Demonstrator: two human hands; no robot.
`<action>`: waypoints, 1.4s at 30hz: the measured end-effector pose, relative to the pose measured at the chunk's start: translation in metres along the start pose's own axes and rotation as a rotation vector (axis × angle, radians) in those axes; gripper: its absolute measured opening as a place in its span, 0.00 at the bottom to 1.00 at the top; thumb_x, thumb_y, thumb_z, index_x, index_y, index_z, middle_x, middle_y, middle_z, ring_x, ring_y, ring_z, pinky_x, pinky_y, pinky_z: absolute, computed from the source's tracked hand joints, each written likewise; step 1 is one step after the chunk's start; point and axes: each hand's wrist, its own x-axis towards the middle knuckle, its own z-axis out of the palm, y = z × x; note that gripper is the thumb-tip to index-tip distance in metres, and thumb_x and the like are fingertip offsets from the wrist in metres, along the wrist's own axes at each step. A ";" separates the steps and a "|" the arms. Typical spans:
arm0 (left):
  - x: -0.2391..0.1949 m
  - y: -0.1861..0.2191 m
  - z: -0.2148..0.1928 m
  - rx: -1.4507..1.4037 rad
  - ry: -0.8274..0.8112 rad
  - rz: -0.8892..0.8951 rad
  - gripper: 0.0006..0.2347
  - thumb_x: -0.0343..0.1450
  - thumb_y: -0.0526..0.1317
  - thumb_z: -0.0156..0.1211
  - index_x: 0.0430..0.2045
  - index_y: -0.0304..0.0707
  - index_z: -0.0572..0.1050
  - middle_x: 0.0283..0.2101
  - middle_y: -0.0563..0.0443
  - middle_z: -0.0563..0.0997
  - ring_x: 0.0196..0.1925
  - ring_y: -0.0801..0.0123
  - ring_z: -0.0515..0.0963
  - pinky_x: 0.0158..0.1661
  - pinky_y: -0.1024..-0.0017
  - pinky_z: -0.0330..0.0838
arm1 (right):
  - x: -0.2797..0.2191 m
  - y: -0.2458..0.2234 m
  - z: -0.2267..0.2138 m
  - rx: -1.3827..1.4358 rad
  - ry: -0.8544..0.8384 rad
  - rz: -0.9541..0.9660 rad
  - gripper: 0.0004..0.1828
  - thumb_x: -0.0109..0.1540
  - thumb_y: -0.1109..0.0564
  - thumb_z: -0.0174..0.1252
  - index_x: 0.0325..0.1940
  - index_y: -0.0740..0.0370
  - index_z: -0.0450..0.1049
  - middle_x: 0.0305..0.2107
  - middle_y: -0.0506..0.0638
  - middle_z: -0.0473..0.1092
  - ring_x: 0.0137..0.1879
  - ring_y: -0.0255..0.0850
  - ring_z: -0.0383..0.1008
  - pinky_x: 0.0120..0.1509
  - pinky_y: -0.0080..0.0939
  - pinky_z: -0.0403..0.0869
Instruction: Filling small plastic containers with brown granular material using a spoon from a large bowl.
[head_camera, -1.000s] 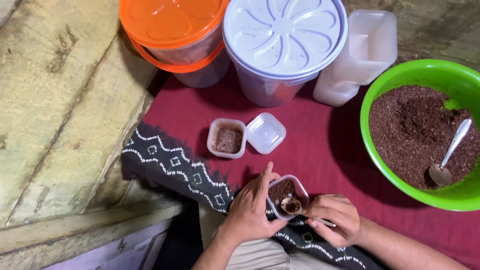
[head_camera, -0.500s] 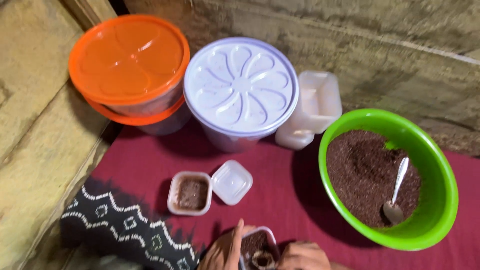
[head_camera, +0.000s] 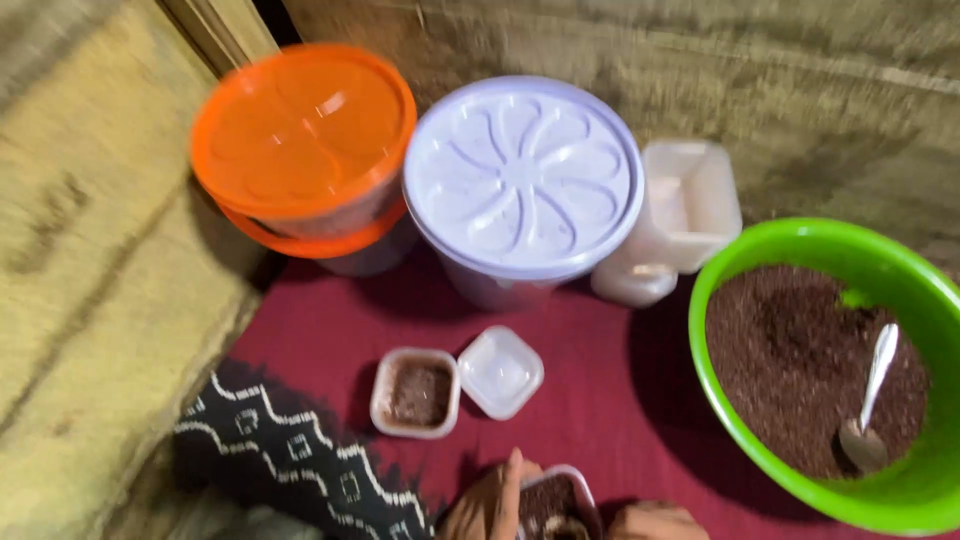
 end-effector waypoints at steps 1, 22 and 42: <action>-0.003 0.005 -0.013 -0.006 -0.038 -0.029 0.18 0.80 0.41 0.45 0.63 0.26 0.62 0.43 0.55 0.86 0.34 0.69 0.85 0.36 0.74 0.80 | 0.003 -0.006 -0.002 0.028 0.004 0.039 0.11 0.69 0.55 0.55 0.37 0.65 0.74 0.25 0.52 0.73 0.25 0.44 0.76 0.30 0.40 0.78; 0.016 0.004 -0.052 -0.433 -0.484 -0.096 0.40 0.68 0.30 0.66 0.71 0.26 0.42 0.64 0.30 0.72 0.63 0.44 0.78 0.64 0.57 0.76 | 0.000 -0.018 0.000 0.035 0.019 0.335 0.05 0.65 0.62 0.54 0.42 0.68 0.70 0.28 0.55 0.72 0.29 0.45 0.76 0.31 0.36 0.75; 0.011 0.003 -0.048 -0.460 -0.461 -0.084 0.47 0.65 0.27 0.64 0.75 0.32 0.34 0.64 0.34 0.74 0.63 0.45 0.79 0.66 0.57 0.75 | 0.006 -0.018 0.000 0.054 0.147 0.514 0.06 0.63 0.62 0.57 0.39 0.70 0.73 0.29 0.57 0.77 0.34 0.47 0.82 0.42 0.39 0.83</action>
